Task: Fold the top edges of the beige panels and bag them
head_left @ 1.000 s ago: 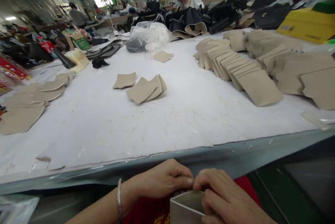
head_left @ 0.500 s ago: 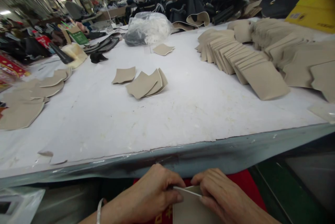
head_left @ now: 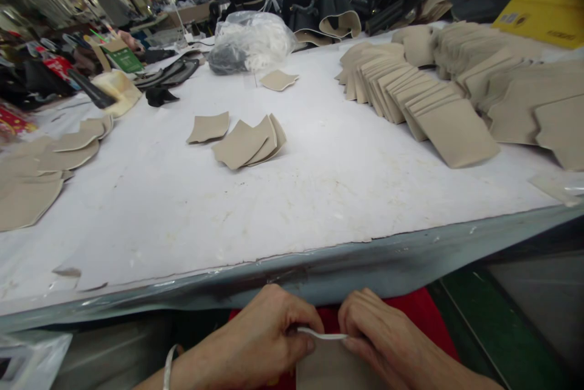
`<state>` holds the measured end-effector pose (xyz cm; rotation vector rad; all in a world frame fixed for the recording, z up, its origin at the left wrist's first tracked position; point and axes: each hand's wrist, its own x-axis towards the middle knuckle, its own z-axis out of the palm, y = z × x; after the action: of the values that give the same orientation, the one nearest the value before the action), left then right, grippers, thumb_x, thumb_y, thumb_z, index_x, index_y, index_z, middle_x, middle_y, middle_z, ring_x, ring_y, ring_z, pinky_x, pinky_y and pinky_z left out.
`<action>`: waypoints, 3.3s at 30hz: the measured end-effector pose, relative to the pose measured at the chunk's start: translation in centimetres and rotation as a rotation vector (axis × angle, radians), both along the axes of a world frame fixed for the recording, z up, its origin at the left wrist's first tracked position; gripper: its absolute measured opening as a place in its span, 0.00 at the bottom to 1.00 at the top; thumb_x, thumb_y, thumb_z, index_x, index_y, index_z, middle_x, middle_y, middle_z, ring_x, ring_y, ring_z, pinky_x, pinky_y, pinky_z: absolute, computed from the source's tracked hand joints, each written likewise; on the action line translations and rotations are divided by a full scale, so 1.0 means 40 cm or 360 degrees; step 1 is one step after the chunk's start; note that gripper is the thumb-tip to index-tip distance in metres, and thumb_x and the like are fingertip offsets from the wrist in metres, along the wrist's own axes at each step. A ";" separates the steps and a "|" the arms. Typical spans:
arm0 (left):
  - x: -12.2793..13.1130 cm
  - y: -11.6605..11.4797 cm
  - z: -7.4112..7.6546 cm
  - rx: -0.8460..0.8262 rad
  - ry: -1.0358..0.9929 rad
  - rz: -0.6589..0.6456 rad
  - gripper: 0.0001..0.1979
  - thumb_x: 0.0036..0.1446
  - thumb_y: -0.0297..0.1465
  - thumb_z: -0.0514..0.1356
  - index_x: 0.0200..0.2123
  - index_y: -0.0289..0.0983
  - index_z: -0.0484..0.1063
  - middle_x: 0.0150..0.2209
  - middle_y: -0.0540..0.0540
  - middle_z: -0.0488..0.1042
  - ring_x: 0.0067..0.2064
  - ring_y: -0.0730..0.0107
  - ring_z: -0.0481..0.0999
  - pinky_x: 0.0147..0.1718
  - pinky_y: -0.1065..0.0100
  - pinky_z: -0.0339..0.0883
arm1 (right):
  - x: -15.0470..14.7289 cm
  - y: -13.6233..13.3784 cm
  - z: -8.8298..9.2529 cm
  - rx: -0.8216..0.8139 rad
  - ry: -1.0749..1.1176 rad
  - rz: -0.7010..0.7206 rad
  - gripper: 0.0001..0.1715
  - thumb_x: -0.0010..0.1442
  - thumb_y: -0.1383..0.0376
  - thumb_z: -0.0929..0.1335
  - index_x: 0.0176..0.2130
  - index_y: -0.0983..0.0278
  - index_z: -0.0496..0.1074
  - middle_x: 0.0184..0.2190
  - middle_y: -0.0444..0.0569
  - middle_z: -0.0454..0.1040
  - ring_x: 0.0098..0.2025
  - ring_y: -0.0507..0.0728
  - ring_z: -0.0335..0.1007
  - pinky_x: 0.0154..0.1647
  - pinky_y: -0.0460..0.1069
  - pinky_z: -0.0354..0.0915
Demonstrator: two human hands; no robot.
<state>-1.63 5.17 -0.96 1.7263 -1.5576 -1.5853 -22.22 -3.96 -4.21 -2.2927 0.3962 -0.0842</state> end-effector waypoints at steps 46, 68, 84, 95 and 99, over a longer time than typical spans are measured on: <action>-0.075 -0.073 0.001 -0.0332 -0.0187 -0.0373 0.09 0.60 0.24 0.60 0.27 0.36 0.75 0.27 0.51 0.75 0.31 0.73 0.73 0.29 0.74 0.56 | -0.051 -0.033 0.059 0.0498 0.0349 -0.0258 0.13 0.57 0.75 0.70 0.41 0.63 0.68 0.42 0.46 0.70 0.46 0.57 0.65 0.49 0.52 0.62; -0.075 -0.050 -0.030 -0.0359 -0.0187 -0.0198 0.09 0.58 0.24 0.58 0.31 0.36 0.79 0.28 0.49 0.77 0.32 0.72 0.74 0.30 0.73 0.57 | -0.086 -0.047 0.004 0.0351 0.0105 -0.0150 0.05 0.65 0.69 0.67 0.35 0.62 0.67 0.34 0.42 0.69 0.41 0.55 0.65 0.50 0.53 0.57; -0.105 -0.064 -0.049 -0.0356 -0.0322 -0.0348 0.12 0.64 0.30 0.56 0.31 0.35 0.77 0.27 0.47 0.77 0.31 0.70 0.74 0.29 0.71 0.55 | -0.124 -0.056 -0.007 0.0413 0.0023 -0.0234 0.09 0.67 0.64 0.66 0.34 0.63 0.71 0.32 0.44 0.71 0.38 0.56 0.66 0.42 0.51 0.58; -0.106 -0.059 -0.052 -0.0294 -0.0305 -0.0236 0.12 0.63 0.30 0.57 0.29 0.35 0.79 0.26 0.47 0.77 0.30 0.70 0.75 0.29 0.71 0.55 | -0.119 -0.059 -0.008 0.0375 0.0095 -0.0197 0.10 0.68 0.64 0.64 0.33 0.62 0.69 0.33 0.45 0.71 0.39 0.55 0.67 0.43 0.50 0.61; -0.110 -0.056 -0.052 -0.0235 -0.0256 -0.0151 0.12 0.63 0.31 0.58 0.31 0.37 0.80 0.28 0.47 0.79 0.30 0.70 0.76 0.30 0.72 0.57 | -0.103 -0.047 -0.009 0.0428 0.0244 -0.0167 0.08 0.69 0.62 0.64 0.45 0.60 0.71 0.42 0.46 0.74 0.46 0.56 0.68 0.48 0.51 0.61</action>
<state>-6.05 2.92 -3.05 1.7595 -1.8095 -1.3628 -26.35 -5.84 -4.58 -2.0186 0.5713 0.0885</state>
